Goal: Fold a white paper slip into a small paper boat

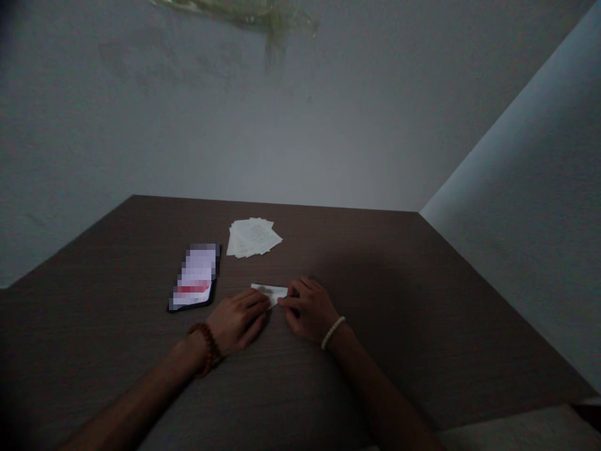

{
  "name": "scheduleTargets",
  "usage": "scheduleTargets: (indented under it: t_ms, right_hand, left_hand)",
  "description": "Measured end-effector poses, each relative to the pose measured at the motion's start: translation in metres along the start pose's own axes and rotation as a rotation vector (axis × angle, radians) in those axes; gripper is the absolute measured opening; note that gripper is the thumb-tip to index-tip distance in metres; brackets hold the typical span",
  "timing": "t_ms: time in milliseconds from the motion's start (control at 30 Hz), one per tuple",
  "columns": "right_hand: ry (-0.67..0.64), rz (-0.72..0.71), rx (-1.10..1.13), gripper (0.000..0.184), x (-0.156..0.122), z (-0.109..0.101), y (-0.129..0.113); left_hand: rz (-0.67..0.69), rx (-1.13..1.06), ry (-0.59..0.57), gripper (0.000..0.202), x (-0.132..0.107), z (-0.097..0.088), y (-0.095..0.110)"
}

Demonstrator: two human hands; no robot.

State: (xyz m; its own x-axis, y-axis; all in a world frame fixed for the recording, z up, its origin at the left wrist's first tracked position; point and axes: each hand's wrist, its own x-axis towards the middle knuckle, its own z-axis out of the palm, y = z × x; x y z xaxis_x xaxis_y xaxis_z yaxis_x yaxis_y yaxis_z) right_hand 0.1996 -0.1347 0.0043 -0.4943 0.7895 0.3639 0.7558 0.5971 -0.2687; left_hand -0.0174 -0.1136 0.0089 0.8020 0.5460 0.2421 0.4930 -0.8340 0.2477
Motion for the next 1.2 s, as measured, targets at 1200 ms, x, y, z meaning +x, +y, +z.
scheduleTargets:
  t_ms: [1200]
  right_hand:
    - [0.108,0.22,0.246,0.002,0.023,0.024,0.013]
  left_hand:
    - [-0.206,-0.18,0.23,0.017,0.006,0.016,-0.033]
